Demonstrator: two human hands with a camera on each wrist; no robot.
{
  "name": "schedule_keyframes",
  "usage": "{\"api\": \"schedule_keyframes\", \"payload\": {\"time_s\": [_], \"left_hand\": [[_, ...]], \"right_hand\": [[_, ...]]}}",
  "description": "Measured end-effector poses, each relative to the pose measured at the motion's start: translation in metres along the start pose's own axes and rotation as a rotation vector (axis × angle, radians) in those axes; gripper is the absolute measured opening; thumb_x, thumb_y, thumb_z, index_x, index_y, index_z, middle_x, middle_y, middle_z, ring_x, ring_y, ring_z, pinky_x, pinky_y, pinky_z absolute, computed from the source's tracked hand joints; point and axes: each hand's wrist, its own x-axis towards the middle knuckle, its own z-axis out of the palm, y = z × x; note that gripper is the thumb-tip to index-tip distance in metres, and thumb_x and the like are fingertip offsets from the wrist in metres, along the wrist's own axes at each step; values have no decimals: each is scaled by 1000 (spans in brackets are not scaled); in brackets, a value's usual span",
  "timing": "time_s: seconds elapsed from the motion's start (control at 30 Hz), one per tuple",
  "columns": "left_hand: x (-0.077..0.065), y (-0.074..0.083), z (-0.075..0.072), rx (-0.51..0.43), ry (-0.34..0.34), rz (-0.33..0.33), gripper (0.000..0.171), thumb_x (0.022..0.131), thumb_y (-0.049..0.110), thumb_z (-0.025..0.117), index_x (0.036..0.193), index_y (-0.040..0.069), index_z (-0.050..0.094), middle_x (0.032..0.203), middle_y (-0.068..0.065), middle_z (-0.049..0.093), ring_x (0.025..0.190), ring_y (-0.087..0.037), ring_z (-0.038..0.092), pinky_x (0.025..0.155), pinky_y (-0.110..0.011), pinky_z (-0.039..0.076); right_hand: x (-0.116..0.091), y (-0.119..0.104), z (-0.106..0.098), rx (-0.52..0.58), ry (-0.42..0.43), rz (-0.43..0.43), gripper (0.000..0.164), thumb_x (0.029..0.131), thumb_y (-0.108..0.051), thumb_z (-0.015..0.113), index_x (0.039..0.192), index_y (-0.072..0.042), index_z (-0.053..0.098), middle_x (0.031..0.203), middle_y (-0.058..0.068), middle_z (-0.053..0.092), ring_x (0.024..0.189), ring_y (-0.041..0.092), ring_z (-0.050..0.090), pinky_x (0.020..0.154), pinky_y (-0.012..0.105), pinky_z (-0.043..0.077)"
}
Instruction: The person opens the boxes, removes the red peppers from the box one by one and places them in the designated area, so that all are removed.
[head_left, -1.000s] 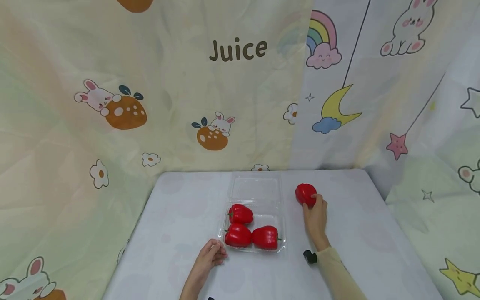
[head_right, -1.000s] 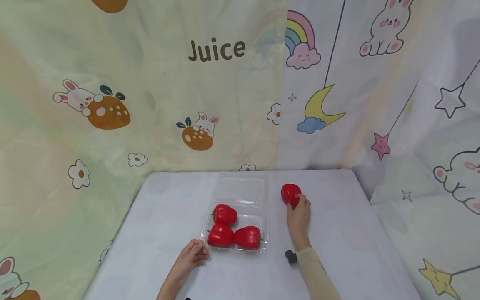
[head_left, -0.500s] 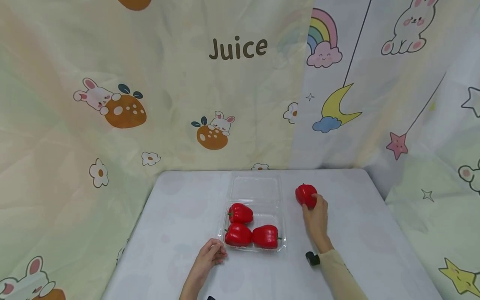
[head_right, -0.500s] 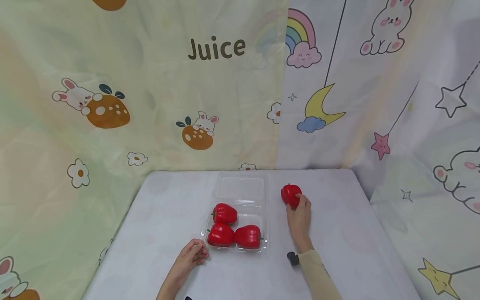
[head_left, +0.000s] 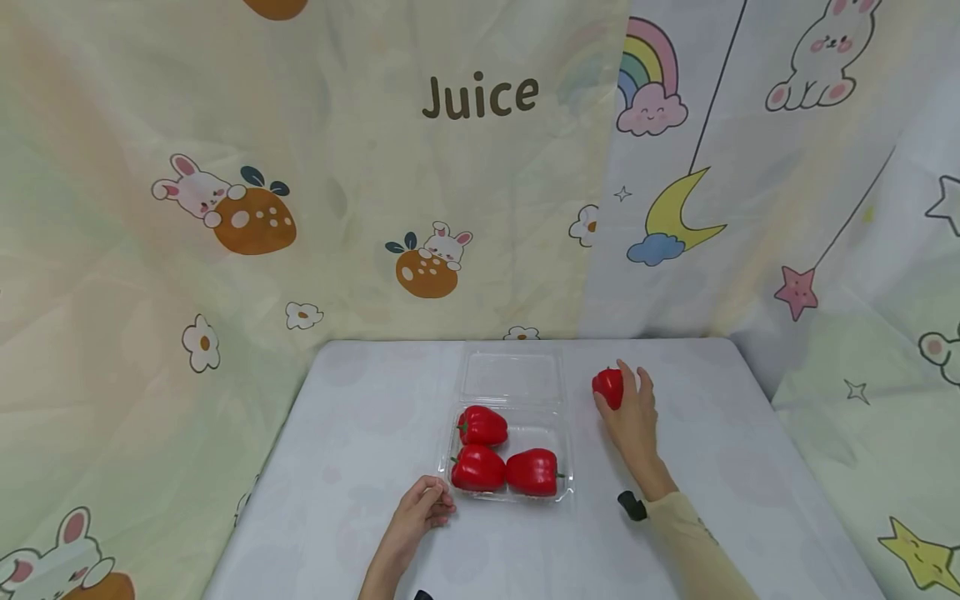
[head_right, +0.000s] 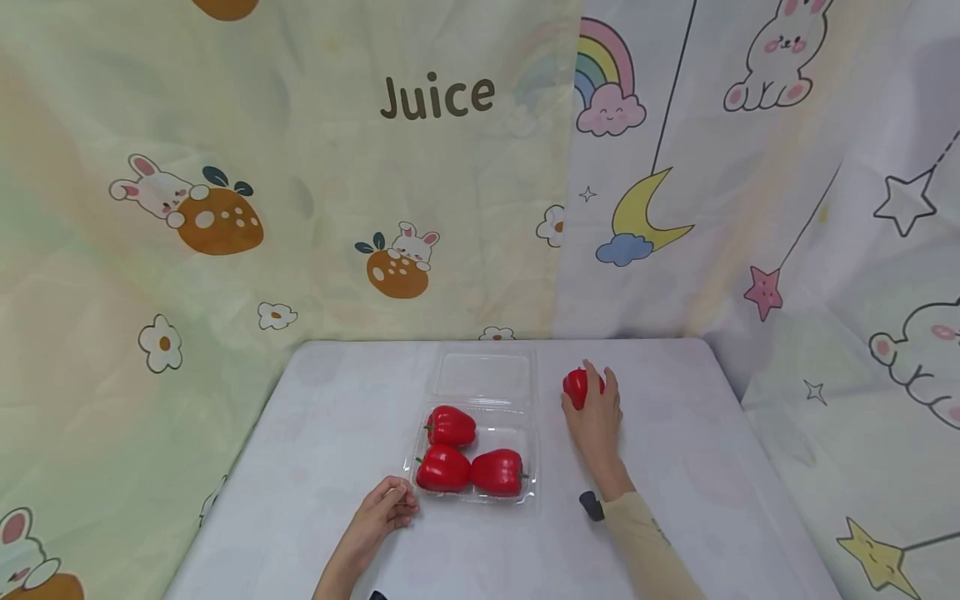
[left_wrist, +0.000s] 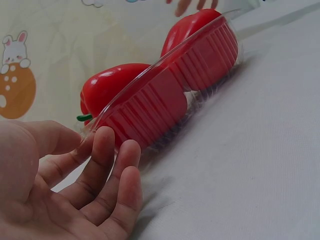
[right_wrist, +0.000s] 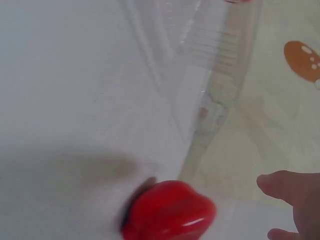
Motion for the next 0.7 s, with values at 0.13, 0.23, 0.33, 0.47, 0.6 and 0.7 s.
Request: {"api": "schedule_keyframes", "payload": {"time_s": [0.13, 0.23, 0.33, 0.47, 0.6, 0.7], "left_hand": [[0, 0, -1, 2, -2, -1, 29, 105, 36, 50, 110, 8, 57, 97, -2, 65, 93, -15, 67, 80, -31, 54], [0, 0, -2, -3, -9, -3, 27, 105, 35, 50, 109, 9, 57, 98, -3, 66, 93, -15, 67, 80, -31, 54], [0, -2, -3, -10, -17, -7, 26, 105, 34, 51, 108, 10, 57, 97, -2, 66, 93, -14, 67, 80, -31, 54], [0, -3, -3, -9, -19, -7, 26, 105, 35, 51, 108, 10, 57, 97, -1, 66, 93, -14, 67, 80, -30, 54], [0, -2, -3, -8, -17, -3, 26, 105, 35, 51, 108, 10, 57, 96, -1, 65, 92, -14, 67, 80, -30, 54], [0, -2, -2, -11, -17, 2, 26, 105, 34, 51, 108, 10, 57, 96, -1, 65, 92, -14, 67, 80, -30, 54]], "right_hand": [[4, -13, -3, -22, -43, -91, 74, 88, -19, 74, 151, -14, 37, 153, 29, 32, 130, 53, 44, 92, 71, 46], [4, -23, -5, -29, -132, -156, 74, 89, -20, 74, 152, -15, 35, 152, 29, 32, 133, 52, 42, 95, 68, 46], [2, -34, -7, -36, -257, -213, 78, 89, -23, 75, 154, -16, 33, 152, 26, 36, 137, 47, 40, 98, 65, 46], [-4, -51, -9, -77, -434, -302, 80, 87, -27, 78, 153, -18, 36, 149, 20, 45, 136, 40, 46, 98, 58, 51], [-14, -66, -8, -103, -624, -402, 74, 87, -30, 78, 151, -22, 42, 144, 14, 52, 131, 35, 52, 95, 53, 54], [-23, -77, -5, -119, -772, -461, 69, 87, -32, 77, 148, -24, 46, 142, 9, 54, 129, 30, 54, 93, 50, 56]]}}
